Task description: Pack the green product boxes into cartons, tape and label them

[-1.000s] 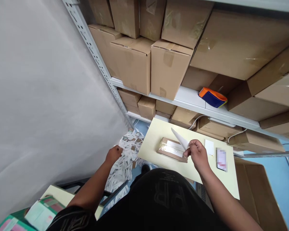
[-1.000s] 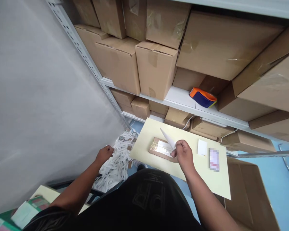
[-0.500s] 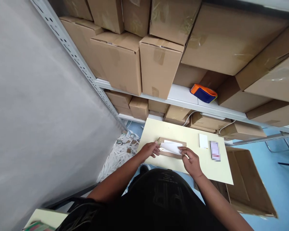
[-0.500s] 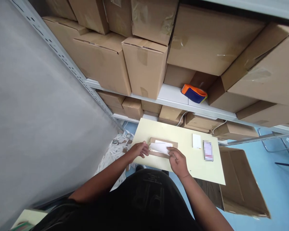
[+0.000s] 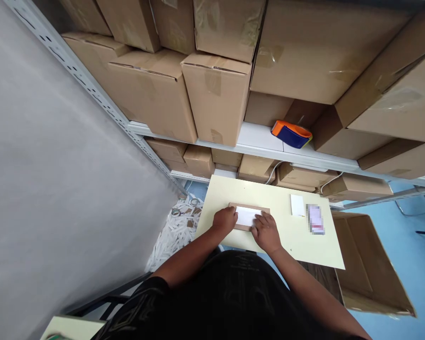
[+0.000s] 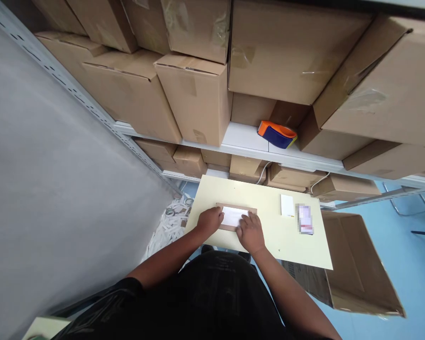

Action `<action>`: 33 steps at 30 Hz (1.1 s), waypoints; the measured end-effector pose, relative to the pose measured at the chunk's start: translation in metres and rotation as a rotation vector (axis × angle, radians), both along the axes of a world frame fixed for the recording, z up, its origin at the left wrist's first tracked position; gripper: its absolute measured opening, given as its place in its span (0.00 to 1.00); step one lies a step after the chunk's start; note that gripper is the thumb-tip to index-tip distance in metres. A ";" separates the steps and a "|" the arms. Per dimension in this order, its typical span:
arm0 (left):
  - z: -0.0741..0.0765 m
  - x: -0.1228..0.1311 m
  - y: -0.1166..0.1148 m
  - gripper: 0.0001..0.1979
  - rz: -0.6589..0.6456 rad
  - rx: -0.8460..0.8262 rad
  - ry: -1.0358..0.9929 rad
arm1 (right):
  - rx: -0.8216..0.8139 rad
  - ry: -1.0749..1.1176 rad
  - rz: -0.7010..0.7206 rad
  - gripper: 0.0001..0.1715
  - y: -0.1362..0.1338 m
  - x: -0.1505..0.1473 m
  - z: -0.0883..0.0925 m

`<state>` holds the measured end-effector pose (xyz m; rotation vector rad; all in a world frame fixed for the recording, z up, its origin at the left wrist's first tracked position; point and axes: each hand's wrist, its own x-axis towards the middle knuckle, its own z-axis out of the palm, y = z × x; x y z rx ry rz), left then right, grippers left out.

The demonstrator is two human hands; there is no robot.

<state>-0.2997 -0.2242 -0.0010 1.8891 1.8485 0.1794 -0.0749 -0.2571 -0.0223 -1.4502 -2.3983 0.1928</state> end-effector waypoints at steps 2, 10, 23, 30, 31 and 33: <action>-0.005 0.000 0.000 0.12 -0.023 0.051 0.049 | 0.004 -0.013 -0.013 0.13 0.000 -0.002 -0.003; -0.041 -0.026 -0.006 0.34 0.279 0.052 -0.345 | -0.077 0.258 -0.088 0.16 0.002 0.018 -0.017; -0.018 -0.028 -0.045 0.32 0.210 -0.253 -0.940 | -0.617 0.737 -0.647 0.39 -0.024 0.031 -0.023; 0.016 -0.006 -0.086 0.26 0.458 -0.032 -0.899 | -0.671 0.809 -0.464 0.37 0.001 0.043 0.002; 0.020 0.000 -0.095 0.26 0.506 0.000 -0.890 | -0.683 0.809 -0.446 0.36 0.004 0.045 0.004; 0.027 0.014 -0.113 0.26 0.600 0.066 -0.889 | -0.696 0.783 -0.385 0.35 0.010 0.049 0.010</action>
